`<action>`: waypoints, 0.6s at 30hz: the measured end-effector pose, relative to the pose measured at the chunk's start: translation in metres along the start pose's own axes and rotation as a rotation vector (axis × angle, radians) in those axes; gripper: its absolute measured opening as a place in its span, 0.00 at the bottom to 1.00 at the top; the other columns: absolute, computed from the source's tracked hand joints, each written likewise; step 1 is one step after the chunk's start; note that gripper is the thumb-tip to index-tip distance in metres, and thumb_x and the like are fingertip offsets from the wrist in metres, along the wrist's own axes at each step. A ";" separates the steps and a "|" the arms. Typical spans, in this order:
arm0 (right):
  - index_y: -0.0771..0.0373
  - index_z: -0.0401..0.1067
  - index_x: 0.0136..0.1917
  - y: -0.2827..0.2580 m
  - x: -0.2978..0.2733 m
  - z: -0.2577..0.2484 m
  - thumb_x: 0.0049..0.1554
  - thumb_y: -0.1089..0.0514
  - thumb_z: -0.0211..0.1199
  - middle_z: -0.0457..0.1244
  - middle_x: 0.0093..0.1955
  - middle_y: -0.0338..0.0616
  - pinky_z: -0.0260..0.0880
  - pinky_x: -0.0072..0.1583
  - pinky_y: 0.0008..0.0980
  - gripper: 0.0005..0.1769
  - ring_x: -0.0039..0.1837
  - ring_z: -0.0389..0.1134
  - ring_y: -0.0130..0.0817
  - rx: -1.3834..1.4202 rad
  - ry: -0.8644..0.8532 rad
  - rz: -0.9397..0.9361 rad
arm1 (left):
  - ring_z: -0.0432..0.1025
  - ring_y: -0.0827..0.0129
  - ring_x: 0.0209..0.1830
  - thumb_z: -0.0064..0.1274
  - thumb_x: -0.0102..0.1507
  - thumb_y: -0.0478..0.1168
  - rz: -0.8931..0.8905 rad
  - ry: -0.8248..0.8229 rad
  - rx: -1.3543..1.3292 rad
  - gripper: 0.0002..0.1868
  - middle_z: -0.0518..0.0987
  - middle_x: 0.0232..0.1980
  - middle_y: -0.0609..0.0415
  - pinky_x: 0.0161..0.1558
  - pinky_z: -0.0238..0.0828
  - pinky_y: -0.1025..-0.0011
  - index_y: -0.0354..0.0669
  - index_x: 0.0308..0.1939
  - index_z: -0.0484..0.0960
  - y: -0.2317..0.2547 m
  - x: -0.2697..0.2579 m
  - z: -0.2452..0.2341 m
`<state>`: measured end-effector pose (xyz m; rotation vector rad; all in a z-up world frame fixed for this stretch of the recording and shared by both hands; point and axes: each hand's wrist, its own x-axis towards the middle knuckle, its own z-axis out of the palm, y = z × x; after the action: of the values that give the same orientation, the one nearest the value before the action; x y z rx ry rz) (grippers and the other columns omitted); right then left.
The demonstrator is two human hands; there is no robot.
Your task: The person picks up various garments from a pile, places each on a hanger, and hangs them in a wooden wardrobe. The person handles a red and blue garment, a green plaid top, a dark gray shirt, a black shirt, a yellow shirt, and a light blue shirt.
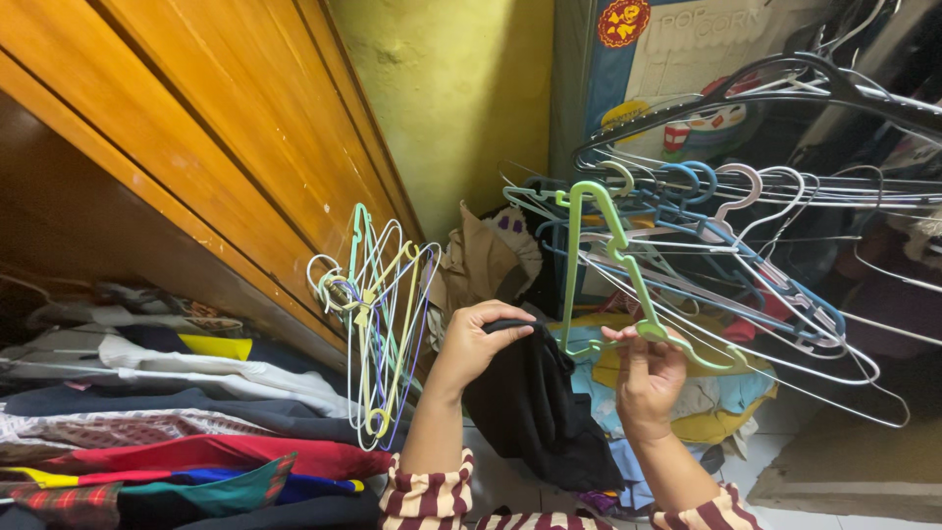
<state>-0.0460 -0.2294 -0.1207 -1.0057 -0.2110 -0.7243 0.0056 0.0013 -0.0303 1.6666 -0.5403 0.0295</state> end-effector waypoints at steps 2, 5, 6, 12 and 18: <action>0.60 0.64 0.63 0.005 -0.004 0.001 0.68 0.64 0.56 0.64 0.53 0.42 0.73 0.68 0.56 0.10 0.57 0.69 0.32 -0.008 -0.014 0.007 | 0.79 0.72 0.45 0.66 0.57 0.32 0.001 -0.010 -0.031 0.08 0.85 0.41 0.55 0.51 0.72 0.75 0.37 0.40 0.88 -0.001 -0.001 0.000; 0.62 0.64 0.62 0.017 -0.014 0.000 0.68 0.66 0.56 0.64 0.54 0.43 0.73 0.69 0.55 0.10 0.57 0.68 0.32 -0.056 -0.041 0.030 | 0.79 0.72 0.46 0.66 0.58 0.31 0.018 -0.013 -0.062 0.08 0.85 0.42 0.55 0.52 0.72 0.75 0.37 0.41 0.88 -0.001 0.001 0.002; 0.62 0.63 0.62 0.022 -0.018 0.000 0.67 0.66 0.55 0.64 0.54 0.43 0.73 0.69 0.53 0.10 0.57 0.68 0.32 -0.063 -0.044 0.050 | 0.79 0.72 0.46 0.66 0.58 0.31 0.025 -0.011 -0.070 0.08 0.85 0.42 0.55 0.52 0.73 0.75 0.37 0.41 0.88 -0.001 0.002 0.003; 0.65 0.65 0.59 0.053 -0.052 -0.022 0.64 0.68 0.55 0.66 0.52 0.44 0.73 0.62 0.36 0.09 0.56 0.71 0.34 -0.320 -0.122 0.154 | 0.78 0.71 0.45 0.65 0.58 0.29 0.060 0.041 -0.088 0.07 0.85 0.42 0.53 0.52 0.72 0.75 0.35 0.41 0.88 -0.005 0.005 0.004; 0.67 0.68 0.59 0.038 -0.032 -0.088 0.63 0.66 0.56 0.68 0.54 0.44 0.70 0.63 0.32 0.11 0.58 0.70 0.30 -0.441 -0.142 0.257 | 0.78 0.75 0.45 0.64 0.59 0.30 0.002 0.174 -0.227 0.08 0.86 0.44 0.54 0.52 0.73 0.77 0.35 0.42 0.87 -0.013 0.002 -0.011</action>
<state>-0.0600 -0.2750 -0.2099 -1.4763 -0.0412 -0.4708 0.0154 0.0116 -0.0401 1.4264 -0.3980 0.1093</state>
